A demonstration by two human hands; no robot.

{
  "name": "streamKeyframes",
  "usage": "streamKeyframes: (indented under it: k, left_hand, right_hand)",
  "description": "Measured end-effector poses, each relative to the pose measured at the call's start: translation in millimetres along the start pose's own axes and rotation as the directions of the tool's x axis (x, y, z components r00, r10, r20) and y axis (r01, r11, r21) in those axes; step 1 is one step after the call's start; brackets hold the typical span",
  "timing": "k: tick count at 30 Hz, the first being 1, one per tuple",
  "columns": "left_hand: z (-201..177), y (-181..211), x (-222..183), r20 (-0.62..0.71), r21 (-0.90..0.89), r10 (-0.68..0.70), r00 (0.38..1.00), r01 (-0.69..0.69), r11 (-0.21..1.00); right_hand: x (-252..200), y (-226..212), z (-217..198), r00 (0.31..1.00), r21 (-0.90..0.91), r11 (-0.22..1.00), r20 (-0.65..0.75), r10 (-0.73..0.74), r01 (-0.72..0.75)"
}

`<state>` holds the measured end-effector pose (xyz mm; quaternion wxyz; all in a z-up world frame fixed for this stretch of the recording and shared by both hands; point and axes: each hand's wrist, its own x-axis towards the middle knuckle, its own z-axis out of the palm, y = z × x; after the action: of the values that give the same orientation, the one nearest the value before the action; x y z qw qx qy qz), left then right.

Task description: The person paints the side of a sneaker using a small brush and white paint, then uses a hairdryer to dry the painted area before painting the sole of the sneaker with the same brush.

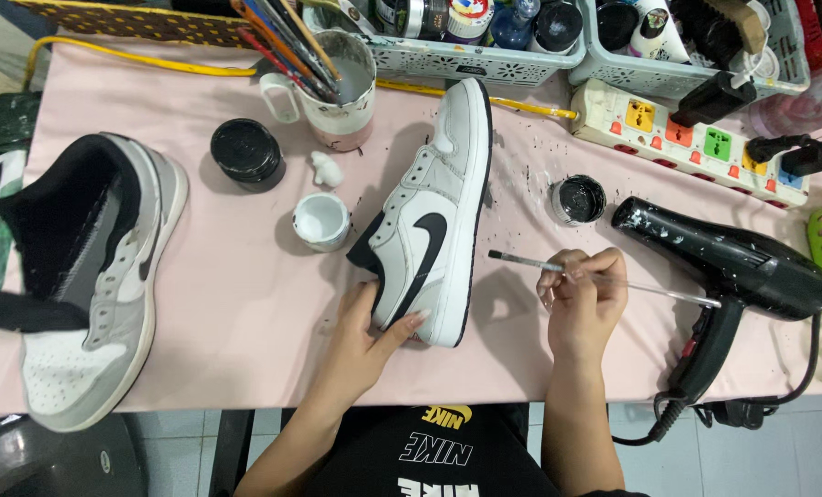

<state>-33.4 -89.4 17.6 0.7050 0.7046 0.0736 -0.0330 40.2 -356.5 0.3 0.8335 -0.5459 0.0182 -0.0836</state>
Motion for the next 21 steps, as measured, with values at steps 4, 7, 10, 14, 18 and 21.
streamKeyframes:
  k: [4, 7, 10, 14, 18, 21]
  left_hand:
    - [-1.3, 1.8, 1.7, 0.009, 0.041, -0.051, 0.999, 0.050, 0.998]
    - [0.1, 6.2, 3.0, 0.040, -0.108, -0.157, 0.987, 0.161, 0.981]
    - [-1.9, 8.1, 3.8, 0.037, -0.003, -0.196, 0.980, 0.196, 0.981]
    - [-2.8, 8.7, 4.8, 0.043, 0.033, -0.261, 0.964, 0.259, 0.965]
    - [-2.7, 7.4, 4.6, 0.034, 0.045, -0.235, 0.971, 0.234, 0.971]
    - [-2.4, 9.1, 3.4, 0.023, 0.082, -0.188, 0.982, 0.186, 0.979]
  right_hand:
    - [-1.7, 1.7, 1.5, 0.996, -0.029, 0.998, 0.066, -0.053, 0.055]
    - [-3.9, 1.2, 4.1, 0.997, -0.052, 0.998, 0.071, -0.043, 0.047]
    - [-6.1, 1.1, 6.0, 0.996, -0.067, 0.997, 0.077, -0.040, 0.045]
    - [-4.9, 1.5, 7.0, 0.995, -0.076, 0.996, 0.088, -0.040, 0.046]
    - [-4.5, 3.3, 7.8, 0.993, -0.120, 0.991, 0.113, -0.047, 0.060]
    - [-5.5, 4.3, 6.3, 0.993, -0.134, 0.988, 0.100, -0.069, 0.082]
